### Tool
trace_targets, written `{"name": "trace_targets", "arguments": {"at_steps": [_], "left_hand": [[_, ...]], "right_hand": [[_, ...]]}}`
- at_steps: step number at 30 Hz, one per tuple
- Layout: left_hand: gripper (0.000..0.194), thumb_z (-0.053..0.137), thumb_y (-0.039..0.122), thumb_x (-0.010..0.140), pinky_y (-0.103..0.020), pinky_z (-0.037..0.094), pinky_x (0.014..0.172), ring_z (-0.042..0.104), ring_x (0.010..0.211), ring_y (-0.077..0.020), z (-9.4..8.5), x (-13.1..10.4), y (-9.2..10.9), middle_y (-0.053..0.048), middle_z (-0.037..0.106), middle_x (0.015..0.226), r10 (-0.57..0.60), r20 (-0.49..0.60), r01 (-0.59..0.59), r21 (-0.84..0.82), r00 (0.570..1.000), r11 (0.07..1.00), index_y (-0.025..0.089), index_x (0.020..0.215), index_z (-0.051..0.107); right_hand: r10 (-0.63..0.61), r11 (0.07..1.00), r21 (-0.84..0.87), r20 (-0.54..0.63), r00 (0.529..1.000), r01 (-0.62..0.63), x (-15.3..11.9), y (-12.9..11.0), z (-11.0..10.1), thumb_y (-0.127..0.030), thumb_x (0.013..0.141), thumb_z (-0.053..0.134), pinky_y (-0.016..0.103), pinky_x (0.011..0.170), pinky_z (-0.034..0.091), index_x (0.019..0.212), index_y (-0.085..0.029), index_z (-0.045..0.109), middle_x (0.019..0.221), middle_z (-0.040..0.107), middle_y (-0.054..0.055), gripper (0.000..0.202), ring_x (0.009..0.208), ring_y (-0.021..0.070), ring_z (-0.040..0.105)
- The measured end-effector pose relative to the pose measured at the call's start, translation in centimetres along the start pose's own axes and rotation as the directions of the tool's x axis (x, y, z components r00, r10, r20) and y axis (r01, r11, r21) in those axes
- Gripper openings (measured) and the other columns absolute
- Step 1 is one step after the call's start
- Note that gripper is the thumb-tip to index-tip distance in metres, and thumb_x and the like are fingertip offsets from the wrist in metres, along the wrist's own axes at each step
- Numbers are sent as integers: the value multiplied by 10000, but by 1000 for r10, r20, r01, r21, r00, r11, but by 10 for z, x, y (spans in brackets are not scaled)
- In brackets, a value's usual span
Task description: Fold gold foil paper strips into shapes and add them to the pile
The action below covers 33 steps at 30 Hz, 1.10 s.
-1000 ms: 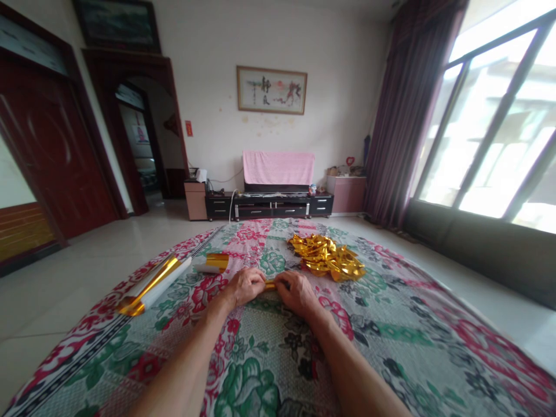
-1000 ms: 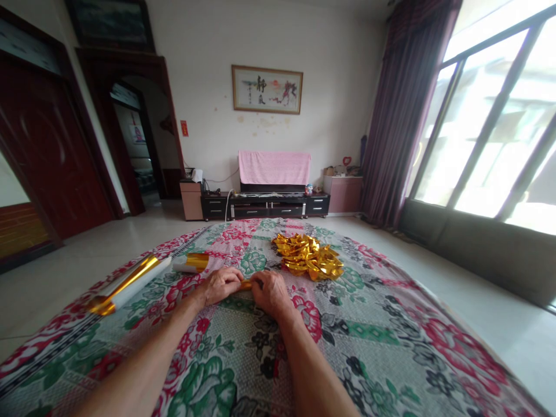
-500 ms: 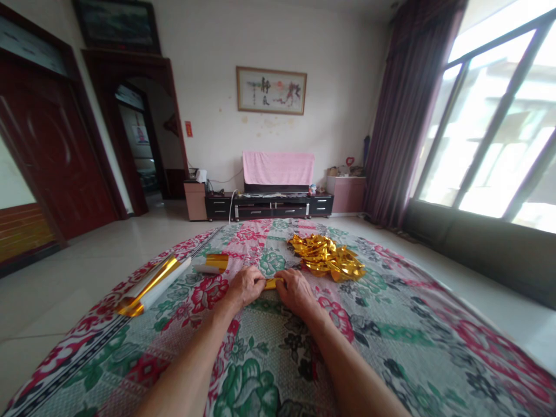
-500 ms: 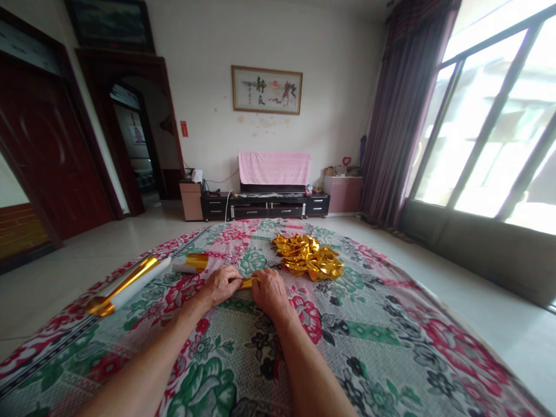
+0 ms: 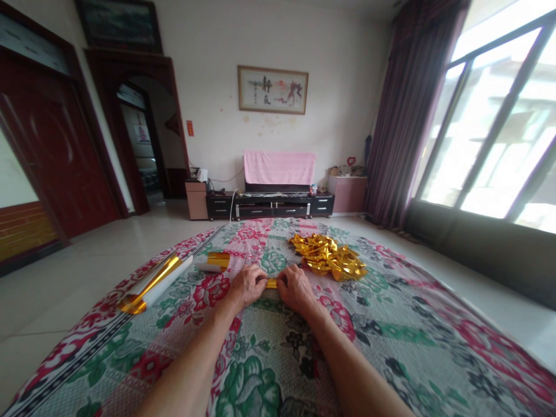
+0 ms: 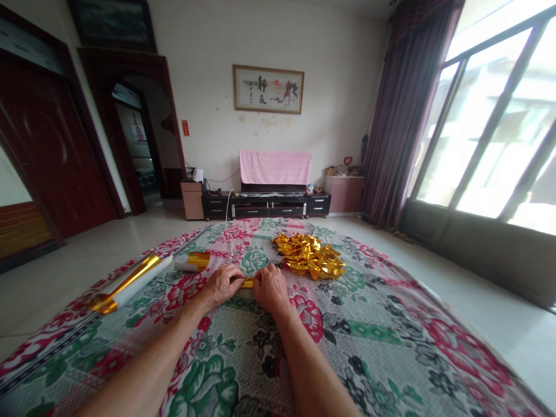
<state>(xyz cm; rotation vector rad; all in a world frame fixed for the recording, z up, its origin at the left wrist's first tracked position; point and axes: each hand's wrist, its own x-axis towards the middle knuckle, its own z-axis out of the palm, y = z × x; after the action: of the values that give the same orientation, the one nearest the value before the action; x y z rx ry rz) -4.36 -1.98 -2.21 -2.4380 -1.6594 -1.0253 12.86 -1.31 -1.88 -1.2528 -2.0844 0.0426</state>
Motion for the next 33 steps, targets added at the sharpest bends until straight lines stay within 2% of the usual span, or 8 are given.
{"name": "trace_targets", "arguments": {"at_steps": [4,7,10,15,23,28,33], "left_hand": [[243,564,217,738,-299,424,856,569,914,-185,0,0,0,-53,661,933,-69,-33,66,-67,997,996,180,968,634],[246,575,258,739,-277,432,842,583,911,-179,-5,0,3,-53,669,949,-136,-15,131,-165,991,977,180,962,642],[233,561,303,749,-238,453,737,604,794,-156,-12,-1,8,-33,681,835,-181,36,184,-279,983,943,174,915,661],[256,541,335,757,-199,441,606,587,653,-124,-17,0,8,-11,671,725,-198,66,208,-382,978,900,171,895,681],[268,539,312,751,-198,452,641,601,684,-125,-11,-1,1,-15,691,758,-216,70,222,-485,974,846,167,909,699],[273,541,320,749,-198,450,621,592,652,-121,-10,-1,1,-9,688,735,-239,66,240,-490,969,838,172,909,705],[270,532,328,752,-190,430,577,575,623,-115,-9,0,-1,3,673,695,-252,59,250,-471,966,846,181,897,708]], "right_hand": [[-23,992,122,-53,998,30,1,3,1,-161,798,455,202,678,369,765,-166,589,744,586,28,138,722,126,545],[-14,980,196,-110,994,36,2,3,1,-179,805,444,204,664,379,770,-167,579,738,596,24,140,694,124,552],[-18,969,239,-148,989,53,3,0,-2,-196,804,441,210,666,390,765,-171,572,741,605,29,138,700,132,558],[5,949,314,-129,992,36,4,-3,-5,-224,804,442,211,649,409,794,-182,572,733,627,25,136,692,137,579],[-5,903,424,-131,991,60,4,1,-1,-229,799,451,222,700,444,815,-175,578,766,642,35,139,724,139,597],[36,875,484,-133,990,33,4,0,-2,-250,783,480,232,678,462,831,-174,596,735,644,20,146,664,130,589],[149,761,646,-84,985,-60,7,4,1,-290,748,525,268,687,499,941,-154,609,824,681,48,250,709,154,626]]}}
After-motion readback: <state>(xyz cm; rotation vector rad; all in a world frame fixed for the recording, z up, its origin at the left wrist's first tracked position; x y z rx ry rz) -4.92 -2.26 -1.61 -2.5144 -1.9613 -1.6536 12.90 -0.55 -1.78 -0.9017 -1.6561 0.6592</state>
